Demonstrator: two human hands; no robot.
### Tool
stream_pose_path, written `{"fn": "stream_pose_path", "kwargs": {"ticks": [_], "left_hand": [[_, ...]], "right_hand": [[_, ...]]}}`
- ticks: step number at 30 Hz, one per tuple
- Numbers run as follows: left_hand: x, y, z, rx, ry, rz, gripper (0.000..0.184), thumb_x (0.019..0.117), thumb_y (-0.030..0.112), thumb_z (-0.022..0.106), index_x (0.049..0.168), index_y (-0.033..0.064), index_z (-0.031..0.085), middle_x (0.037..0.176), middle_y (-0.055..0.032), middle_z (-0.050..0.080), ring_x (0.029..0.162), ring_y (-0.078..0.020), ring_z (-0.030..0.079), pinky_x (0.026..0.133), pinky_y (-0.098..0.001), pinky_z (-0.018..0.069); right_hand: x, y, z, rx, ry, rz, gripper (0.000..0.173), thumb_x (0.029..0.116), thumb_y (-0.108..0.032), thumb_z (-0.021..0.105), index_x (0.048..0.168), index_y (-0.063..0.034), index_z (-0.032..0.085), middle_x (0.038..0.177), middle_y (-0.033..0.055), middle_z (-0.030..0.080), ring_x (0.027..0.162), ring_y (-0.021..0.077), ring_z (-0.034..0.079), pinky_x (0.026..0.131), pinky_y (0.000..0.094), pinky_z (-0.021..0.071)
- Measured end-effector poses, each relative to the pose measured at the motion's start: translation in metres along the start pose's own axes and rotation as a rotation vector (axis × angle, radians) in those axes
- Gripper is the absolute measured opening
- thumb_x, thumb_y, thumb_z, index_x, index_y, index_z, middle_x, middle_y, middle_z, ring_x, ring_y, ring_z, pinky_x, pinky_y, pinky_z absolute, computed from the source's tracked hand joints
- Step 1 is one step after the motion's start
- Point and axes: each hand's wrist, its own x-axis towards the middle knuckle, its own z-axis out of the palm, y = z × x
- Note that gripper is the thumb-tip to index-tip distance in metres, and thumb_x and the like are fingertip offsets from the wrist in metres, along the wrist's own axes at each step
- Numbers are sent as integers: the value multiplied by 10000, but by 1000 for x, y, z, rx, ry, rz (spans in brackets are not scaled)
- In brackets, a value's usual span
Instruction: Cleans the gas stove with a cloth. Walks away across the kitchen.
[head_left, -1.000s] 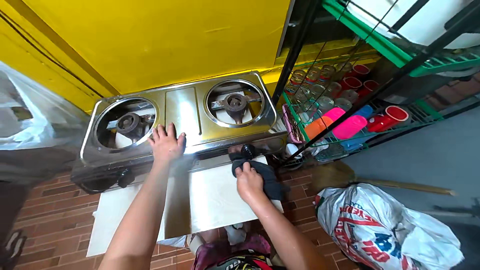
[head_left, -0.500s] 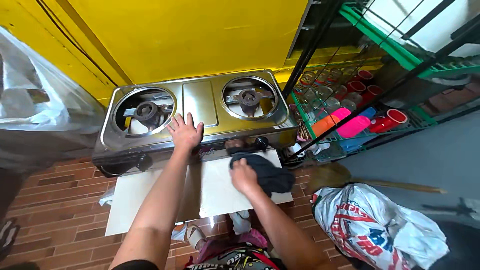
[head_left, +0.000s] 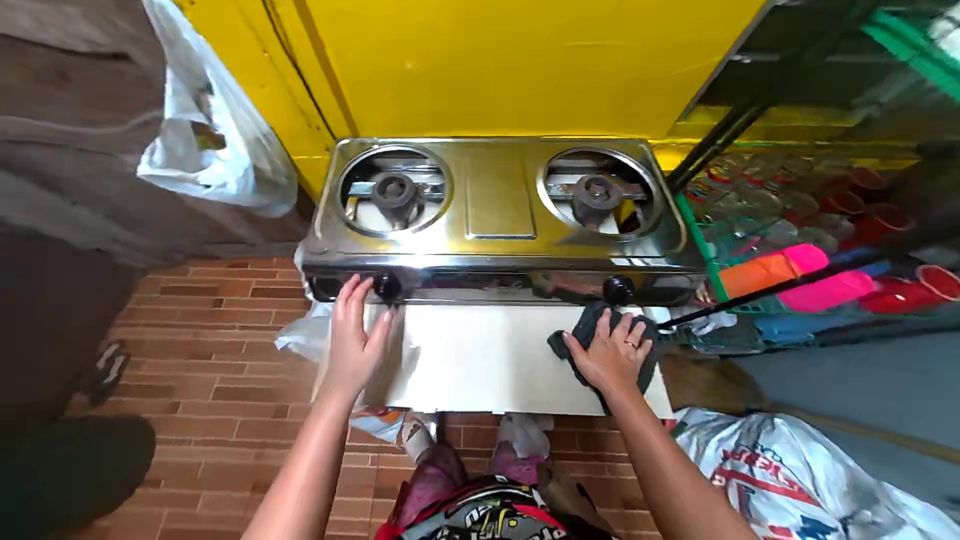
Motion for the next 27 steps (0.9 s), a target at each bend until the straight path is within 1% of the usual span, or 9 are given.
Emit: {"fn": "stream_pose_path", "kwargs": {"ticks": [3, 6, 11, 13, 15, 17, 19, 24, 27], "left_hand": [[-49, -23, -37, 13, 5, -132, 578, 976, 326, 486, 1345, -112, 564, 1475, -343, 465, 1390, -464, 454, 1146, -571, 368], [-84, -43, -59, -1, 23, -215, 533, 969, 275, 505, 1301, -134, 589, 1449, -359, 483, 1372, -470, 474, 1140, -557, 384], [-116, -73, -89, -9, 42, -269, 477, 951, 244, 535, 1253, -111, 638, 1428, -337, 519, 1335, -452, 519, 1103, -539, 429], [-122, -83, -99, 12, 54, -270, 460, 939, 245, 551, 1227, -97, 662, 1413, -325, 539, 1322, -445, 536, 1092, -539, 441], [-126, -88, -107, 31, 53, -274, 443, 941, 234, 552, 1215, -94, 667, 1409, -320, 546, 1325, -450, 532, 1099, -553, 430], [-130, -88, -111, 52, 61, -280, 422, 937, 216, 559, 1197, -95, 674, 1398, -313, 558, 1317, -449, 539, 1097, -554, 430], [-132, -81, -109, 54, 79, -280, 405, 933, 195, 563, 1187, -100, 675, 1389, -316, 562, 1312, -451, 541, 1094, -556, 430], [-144, -54, -82, 50, 106, -280, 420, 933, 201, 555, 1196, -105, 670, 1386, -325, 559, 1311, -458, 536, 1085, -561, 433], [-154, -33, -56, 63, 89, -269, 430, 939, 217, 543, 1192, -107, 669, 1382, -331, 561, 1320, -461, 531, 1096, -567, 422]], "right_hand": [[-23, -85, 27, 13, 21, -154, 1105, 901, -729, 527, 1584, 92, 241, 1619, 414, 157, 1503, 621, 115, 1175, 767, 73], [-61, -183, 48, 5, -97, -418, 1056, 899, -740, 507, 1608, 6, 275, 1636, 376, 179, 1512, 596, 137, 1170, 769, 95], [-97, -321, 70, -27, -396, -694, 1017, 938, -717, 485, 1650, -65, 164, 1686, 306, 81, 1562, 506, 48, 1212, 710, 22], [-104, -355, 80, -20, -424, -791, 947, 960, -658, 506, 1650, -88, 197, 1693, 284, 94, 1572, 476, 51, 1229, 682, 27], [-108, -376, 90, -43, -450, -929, 785, 993, -541, 536, 1604, -85, 349, 1689, 252, 178, 1579, 434, 98, 1243, 654, 48], [-112, -382, 101, -54, -473, -1115, 546, 1019, -393, 558, 1442, -47, 573, 1619, 204, 383, 1552, 374, 249, 1262, 598, 98], [-117, -371, 110, 12, -466, -1314, 426, 1015, -293, 587, 1345, -31, 649, 1500, 180, 540, 1471, 345, 408, 1256, 554, 171], [-114, -290, 100, 199, -517, -1556, 526, 930, -37, 671, 1448, -85, 594, 1577, 154, 476, 1520, 366, 347, 1259, 550, 208], [-83, -219, 76, 220, -448, -1442, 485, 943, -181, 707, 1422, -155, 636, 1567, 131, 495, 1514, 360, 361, 1249, 565, 219]]}}
